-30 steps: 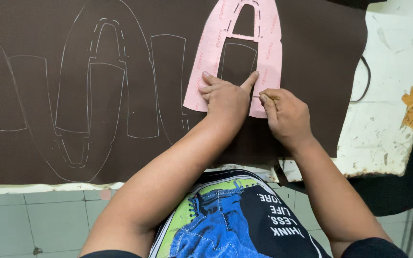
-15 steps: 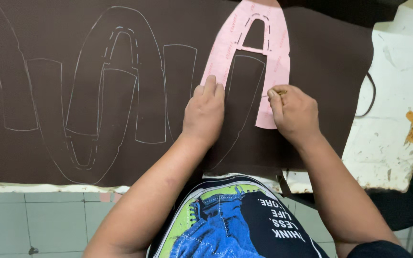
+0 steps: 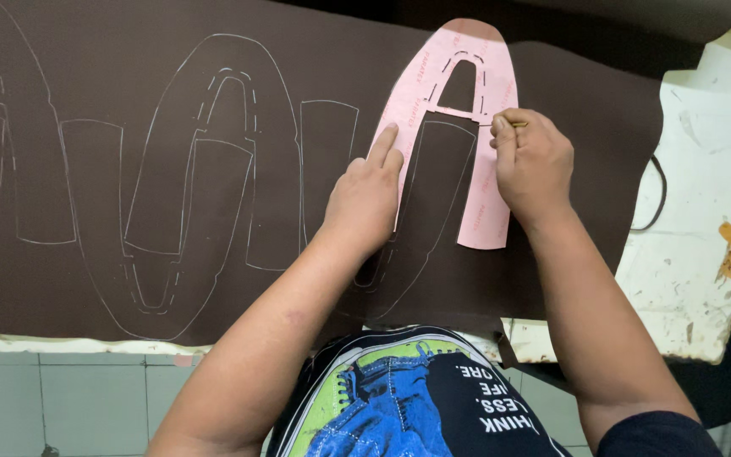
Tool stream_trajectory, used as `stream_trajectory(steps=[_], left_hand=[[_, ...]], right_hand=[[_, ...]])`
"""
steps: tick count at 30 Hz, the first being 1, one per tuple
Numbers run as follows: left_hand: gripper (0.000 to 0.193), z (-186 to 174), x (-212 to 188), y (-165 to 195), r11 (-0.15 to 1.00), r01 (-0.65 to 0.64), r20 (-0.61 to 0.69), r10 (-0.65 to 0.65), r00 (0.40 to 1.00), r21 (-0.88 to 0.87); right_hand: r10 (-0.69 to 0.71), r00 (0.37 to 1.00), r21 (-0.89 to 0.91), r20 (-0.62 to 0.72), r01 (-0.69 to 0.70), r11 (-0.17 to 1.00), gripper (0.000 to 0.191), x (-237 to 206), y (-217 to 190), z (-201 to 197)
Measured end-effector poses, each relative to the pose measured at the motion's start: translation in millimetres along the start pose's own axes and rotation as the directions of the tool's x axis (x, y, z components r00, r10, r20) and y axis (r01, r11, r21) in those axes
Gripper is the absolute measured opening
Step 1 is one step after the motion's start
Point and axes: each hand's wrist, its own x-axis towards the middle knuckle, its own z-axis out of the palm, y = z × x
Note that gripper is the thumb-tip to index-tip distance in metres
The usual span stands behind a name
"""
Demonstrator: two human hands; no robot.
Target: The person places pink paper shoe pattern pieces on a sheet of brown paper and traces around their inner edges with a pencil, repositioning each pattern to complete the outline. They stack finished patterns aside and continue tracing additional pieces on the brown paper.
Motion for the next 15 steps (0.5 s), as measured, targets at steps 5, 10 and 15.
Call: stream_trajectory(steps=[5, 10, 15], left_hand=[[0.049, -4.2, 1.0, 2.1, 1.0, 0.01, 0.046, -0.011, 0.999, 0.021], [0.044, -3.6, 0.4, 0.8, 1.0, 0.011, 0.002, -0.011, 1.0, -0.013], [0.063, -0.6, 1.6, -2.5, 1.0, -0.016, -0.02, 0.016, 1.0, 0.008]], right_hand=[[0.079, 0.996, 0.153, 0.033, -0.083, 0.985, 0.016, 11.5, 0.7, 3.5], [0.035, 0.999, 0.182, 0.036, -0.041, 0.982, 0.015, 11.1, -0.7, 3.5], [0.01, 0.999, 0.138, 0.033, -0.014, 0.99, 0.014, 13.7, -1.9, 2.7]])
